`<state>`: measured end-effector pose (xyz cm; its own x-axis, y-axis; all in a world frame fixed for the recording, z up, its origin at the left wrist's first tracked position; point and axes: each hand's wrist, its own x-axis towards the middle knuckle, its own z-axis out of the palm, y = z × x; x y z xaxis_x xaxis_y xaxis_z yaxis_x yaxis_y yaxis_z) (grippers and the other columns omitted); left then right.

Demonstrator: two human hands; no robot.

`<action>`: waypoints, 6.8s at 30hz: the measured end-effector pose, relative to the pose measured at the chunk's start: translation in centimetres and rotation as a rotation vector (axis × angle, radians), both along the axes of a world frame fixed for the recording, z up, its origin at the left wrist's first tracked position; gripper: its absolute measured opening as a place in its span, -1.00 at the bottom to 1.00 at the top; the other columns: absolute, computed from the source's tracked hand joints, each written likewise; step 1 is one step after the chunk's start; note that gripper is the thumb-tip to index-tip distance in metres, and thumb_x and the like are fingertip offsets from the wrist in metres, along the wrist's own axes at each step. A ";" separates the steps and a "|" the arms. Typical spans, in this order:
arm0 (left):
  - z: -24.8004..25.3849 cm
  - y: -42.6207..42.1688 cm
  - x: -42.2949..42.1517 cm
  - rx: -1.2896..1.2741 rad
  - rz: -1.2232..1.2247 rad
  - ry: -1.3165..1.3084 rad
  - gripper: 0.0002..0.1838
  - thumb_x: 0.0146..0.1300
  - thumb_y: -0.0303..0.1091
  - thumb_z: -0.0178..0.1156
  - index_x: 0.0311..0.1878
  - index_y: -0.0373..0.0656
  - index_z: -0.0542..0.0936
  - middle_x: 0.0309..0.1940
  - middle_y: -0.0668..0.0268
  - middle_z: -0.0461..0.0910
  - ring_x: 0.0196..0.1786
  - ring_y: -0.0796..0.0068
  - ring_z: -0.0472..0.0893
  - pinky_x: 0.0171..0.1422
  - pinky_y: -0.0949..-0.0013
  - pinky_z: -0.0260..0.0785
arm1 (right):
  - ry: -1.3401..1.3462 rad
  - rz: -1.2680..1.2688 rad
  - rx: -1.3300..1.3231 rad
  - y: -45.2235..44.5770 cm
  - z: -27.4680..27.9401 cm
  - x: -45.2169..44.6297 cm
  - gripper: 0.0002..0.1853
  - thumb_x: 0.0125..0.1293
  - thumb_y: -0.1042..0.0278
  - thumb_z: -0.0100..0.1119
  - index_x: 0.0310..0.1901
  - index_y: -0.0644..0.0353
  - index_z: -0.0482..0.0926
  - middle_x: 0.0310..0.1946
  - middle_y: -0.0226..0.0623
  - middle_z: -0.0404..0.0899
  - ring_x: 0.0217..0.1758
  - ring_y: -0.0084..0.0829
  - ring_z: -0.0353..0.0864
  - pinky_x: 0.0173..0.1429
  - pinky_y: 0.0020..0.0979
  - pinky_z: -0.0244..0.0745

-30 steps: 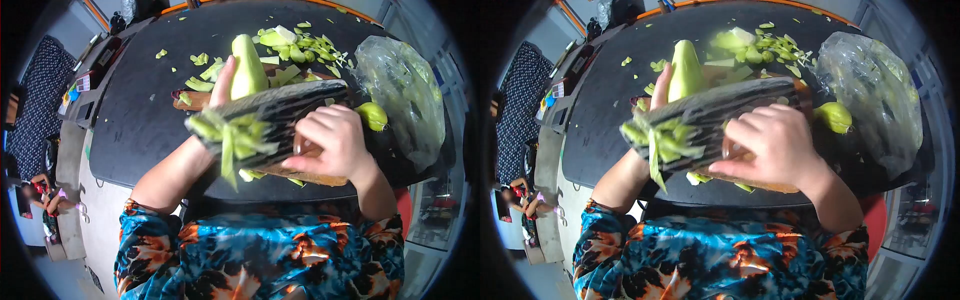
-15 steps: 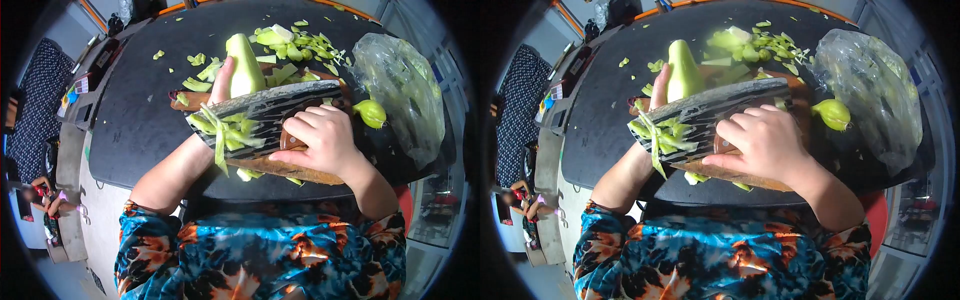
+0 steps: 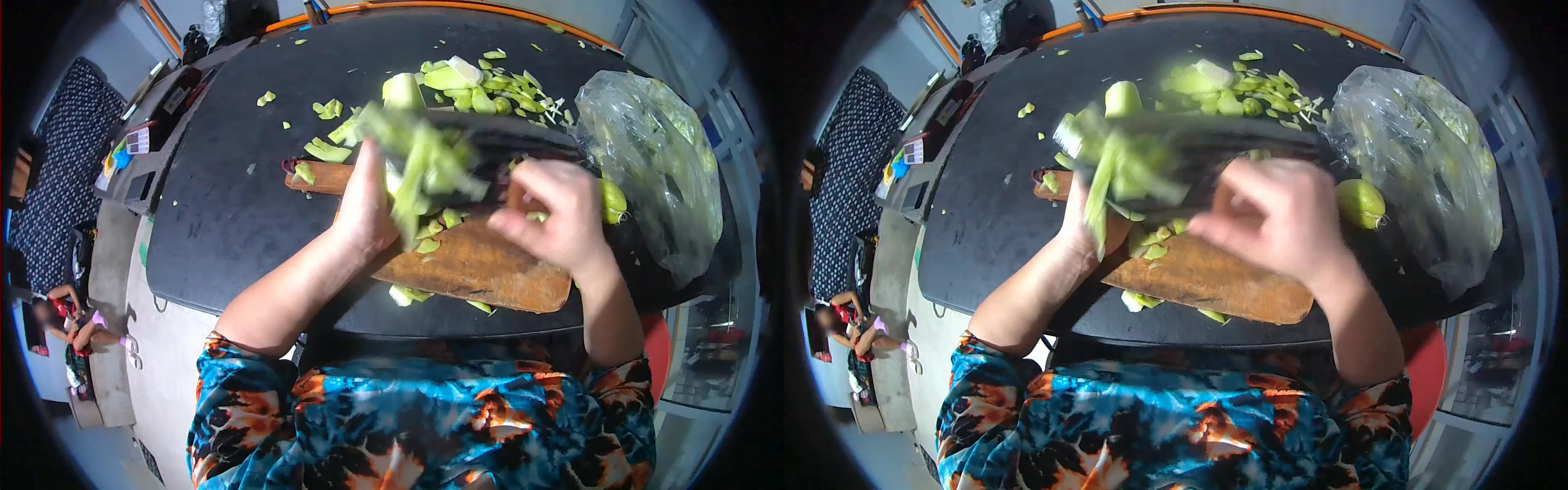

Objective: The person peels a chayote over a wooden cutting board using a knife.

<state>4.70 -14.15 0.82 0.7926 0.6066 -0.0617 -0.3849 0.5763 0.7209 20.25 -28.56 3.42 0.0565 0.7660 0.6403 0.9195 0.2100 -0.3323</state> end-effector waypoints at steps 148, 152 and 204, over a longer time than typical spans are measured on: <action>-0.2 2.5 -0.4 -0.138 -0.155 -0.031 -0.29 0.26 0.37 0.02 0.13 -0.11 0.50 -0.04 0.15 0.59 0.01 0.16 0.60 0.19 0.06 0.44 | -0.102 -0.018 -0.060 0.4 -1.4 -2.1 -0.56 0.12 -0.19 0.30 -0.54 0.02 0.47 -0.66 -0.39 0.51 -0.54 -0.32 0.60 -0.44 -0.31 0.44; -0.1 1.3 -0.3 0.036 -0.092 0.025 -0.39 0.36 0.22 0.00 0.18 -0.13 0.46 -0.06 0.21 0.59 -0.14 0.37 0.65 -0.20 0.31 0.58 | 0.196 -0.439 -0.183 1.4 -1.5 2.0 -0.52 0.21 -0.24 0.21 -0.46 0.09 0.56 -0.60 -0.31 0.61 -0.50 -0.26 0.65 -0.42 -0.27 0.48; -1.7 2.7 -1.0 -0.365 -0.316 -0.154 -0.27 0.32 0.42 -0.17 0.12 -0.09 0.49 -0.13 0.20 0.58 -0.13 0.29 0.63 -0.01 0.15 0.55 | -0.284 0.166 -0.071 -0.3 -1.8 -3.4 -0.52 0.06 -0.26 0.29 -0.48 0.03 0.47 -0.62 -0.46 0.40 -0.51 -0.43 0.49 -0.37 -0.40 0.33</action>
<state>3.67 -11.46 -0.87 0.9505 0.2963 -0.0930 -0.2371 0.8857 0.3991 16.87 -28.87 1.61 -0.2460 0.7932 0.5570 0.9325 0.3504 -0.0872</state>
